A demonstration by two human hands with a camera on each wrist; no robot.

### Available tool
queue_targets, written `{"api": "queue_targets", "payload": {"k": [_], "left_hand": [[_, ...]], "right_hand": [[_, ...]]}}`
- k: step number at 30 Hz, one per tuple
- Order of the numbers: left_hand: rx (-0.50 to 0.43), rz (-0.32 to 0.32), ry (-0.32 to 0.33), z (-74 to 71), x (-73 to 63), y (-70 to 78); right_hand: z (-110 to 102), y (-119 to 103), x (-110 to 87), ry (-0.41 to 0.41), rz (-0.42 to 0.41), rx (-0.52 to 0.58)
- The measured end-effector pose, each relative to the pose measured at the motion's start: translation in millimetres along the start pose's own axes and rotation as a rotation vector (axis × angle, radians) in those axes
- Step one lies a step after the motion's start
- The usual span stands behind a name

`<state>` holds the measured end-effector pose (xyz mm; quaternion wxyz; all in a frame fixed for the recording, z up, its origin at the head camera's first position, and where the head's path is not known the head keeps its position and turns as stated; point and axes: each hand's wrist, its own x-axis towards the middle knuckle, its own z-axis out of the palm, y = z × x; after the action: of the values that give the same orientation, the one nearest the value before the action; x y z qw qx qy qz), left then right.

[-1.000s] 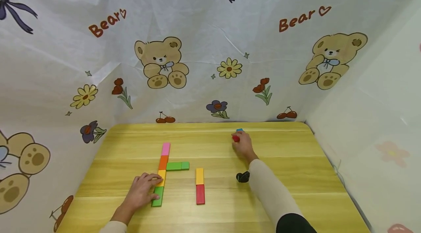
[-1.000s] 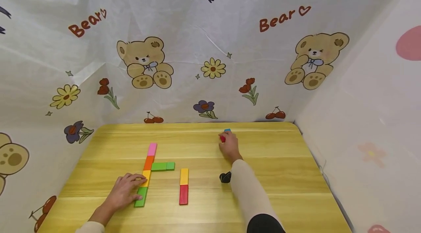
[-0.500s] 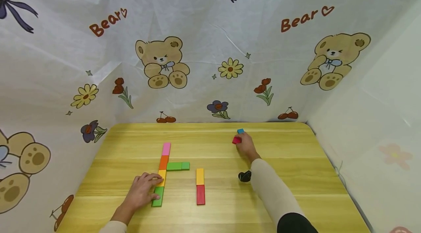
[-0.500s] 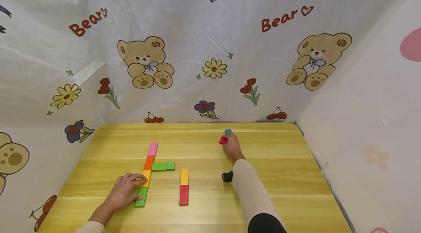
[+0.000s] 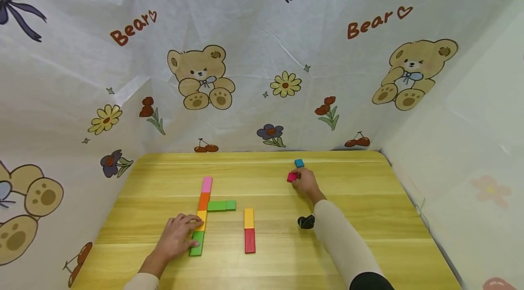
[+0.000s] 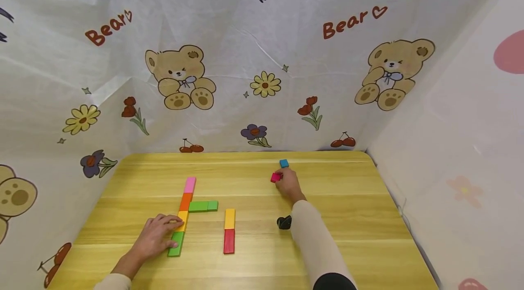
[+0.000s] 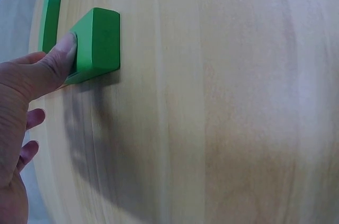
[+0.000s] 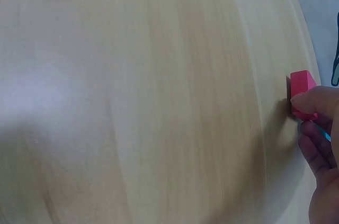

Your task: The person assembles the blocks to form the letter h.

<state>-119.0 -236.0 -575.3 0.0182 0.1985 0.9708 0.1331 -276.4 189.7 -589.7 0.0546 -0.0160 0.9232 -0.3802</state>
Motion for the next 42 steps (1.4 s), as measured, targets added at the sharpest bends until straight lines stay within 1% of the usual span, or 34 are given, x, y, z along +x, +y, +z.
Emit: {"api": "queue_targets", "payload": {"k": [5,7,12,15,17,20,25,35,42], "left_hand": [[-0.01,-0.013,-0.013,1.2,-2.0,-0.1],[-0.012,-0.01,-0.005,1.9,-2.8,-0.5],[-0.011,0.014,0.025,5.8,-3.4,-1.2],[-0.017,0.019,0.015,7.3,-3.0,-0.1],[-0.02,0.012,0.001,6.9,-2.7,1.1],[-0.015,0.001,0.001,5.3,-2.6,2.1],[-0.001,0.006,0.003,3.4,-2.2,2.0],[-0.017,-0.008,-0.022,0.6,-2.4,2.2],[-0.021,0.001,-0.012,-2.3,-2.3,3.7]], "right_hand": [[3,-6,-8.4,0.01,-0.044,-0.003],[5,-9,-11.0,0.011,-0.057,0.007],[12,-14,-18.4,0.007,-0.037,0.051],[16,-17,-23.8,0.004,-0.035,0.063],[18,-19,-27.2,-0.01,-0.05,0.071],[23,-25,-31.3,-0.035,-0.081,0.085],[31,-38,-35.6,-0.045,-0.098,0.092],[46,-62,-43.9,-0.105,-0.152,0.068],[56,-78,-46.5,-0.151,-0.182,0.037]]}}
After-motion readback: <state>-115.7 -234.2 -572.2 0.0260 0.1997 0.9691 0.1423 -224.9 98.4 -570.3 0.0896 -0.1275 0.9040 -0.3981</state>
